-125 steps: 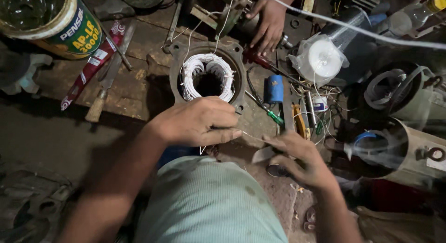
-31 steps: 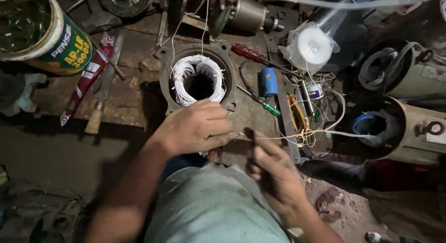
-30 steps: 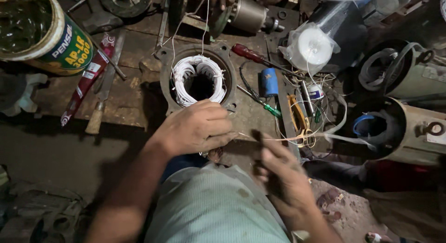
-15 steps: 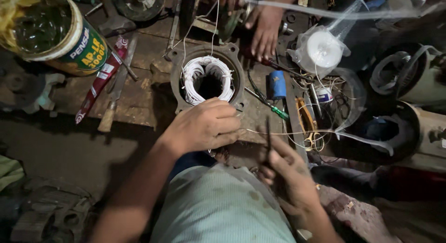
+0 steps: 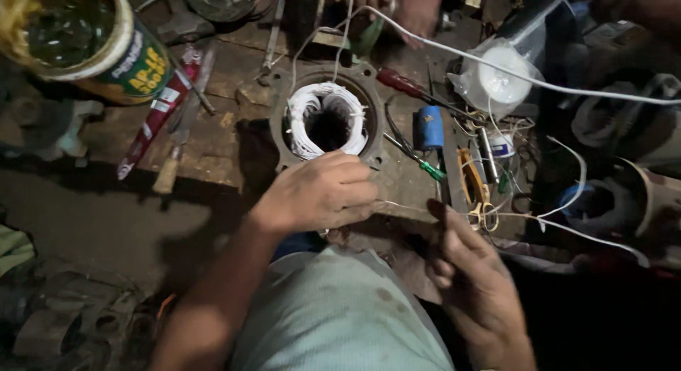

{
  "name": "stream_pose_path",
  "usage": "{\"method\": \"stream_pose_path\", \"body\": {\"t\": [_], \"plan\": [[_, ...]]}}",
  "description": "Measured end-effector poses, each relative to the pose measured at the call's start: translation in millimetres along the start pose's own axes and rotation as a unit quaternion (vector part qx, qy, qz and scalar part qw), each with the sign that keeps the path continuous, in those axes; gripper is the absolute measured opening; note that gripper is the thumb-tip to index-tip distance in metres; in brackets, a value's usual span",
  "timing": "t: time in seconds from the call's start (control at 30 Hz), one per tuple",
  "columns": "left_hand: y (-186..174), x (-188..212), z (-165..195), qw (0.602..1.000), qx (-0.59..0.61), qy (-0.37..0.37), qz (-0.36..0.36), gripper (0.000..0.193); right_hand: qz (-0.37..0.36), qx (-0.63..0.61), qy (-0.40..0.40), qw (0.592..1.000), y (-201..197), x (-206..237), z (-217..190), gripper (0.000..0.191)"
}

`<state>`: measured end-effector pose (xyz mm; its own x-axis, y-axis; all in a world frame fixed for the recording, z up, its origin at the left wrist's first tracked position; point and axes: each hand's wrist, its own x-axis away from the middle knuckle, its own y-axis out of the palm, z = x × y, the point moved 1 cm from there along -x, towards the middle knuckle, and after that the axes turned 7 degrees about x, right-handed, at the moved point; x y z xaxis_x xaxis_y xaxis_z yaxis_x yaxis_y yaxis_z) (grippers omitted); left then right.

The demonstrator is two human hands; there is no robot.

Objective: The person threads insulated copper wire into the slots of a motor stator housing on a cluttered workbench, winding and pressing the wire coils into place by hand. They pull wire from a spool, continue winding turns around the stator, and near the end use a small bladed tool to cut or trim the wire.

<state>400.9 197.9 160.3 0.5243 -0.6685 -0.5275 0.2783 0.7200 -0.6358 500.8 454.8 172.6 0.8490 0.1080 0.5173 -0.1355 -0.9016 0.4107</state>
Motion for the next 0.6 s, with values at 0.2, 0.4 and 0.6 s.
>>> {"method": "stream_pose_path", "body": {"t": [0.2, 0.4, 0.6], "plan": [[1.3, -5.2, -3.1, 1.0, 0.027, -0.005, 0.001, 0.017, 0.062, -0.018, -0.081, 0.995, -23.2, 8.7, -9.4, 0.053], [-3.0, -4.6, -0.9, 1.0, 0.03, -0.008, 0.001, 0.02, -0.035, -0.036, -0.073, 0.996, -3.4, 1.7, -10.0, 0.061], [-2.5, -5.2, 4.4, 0.999, 0.028, -0.014, 0.007, 0.02, -0.076, -0.031, 0.016, 0.996, 13.0, -12.1, 25.9, 0.063]]}}
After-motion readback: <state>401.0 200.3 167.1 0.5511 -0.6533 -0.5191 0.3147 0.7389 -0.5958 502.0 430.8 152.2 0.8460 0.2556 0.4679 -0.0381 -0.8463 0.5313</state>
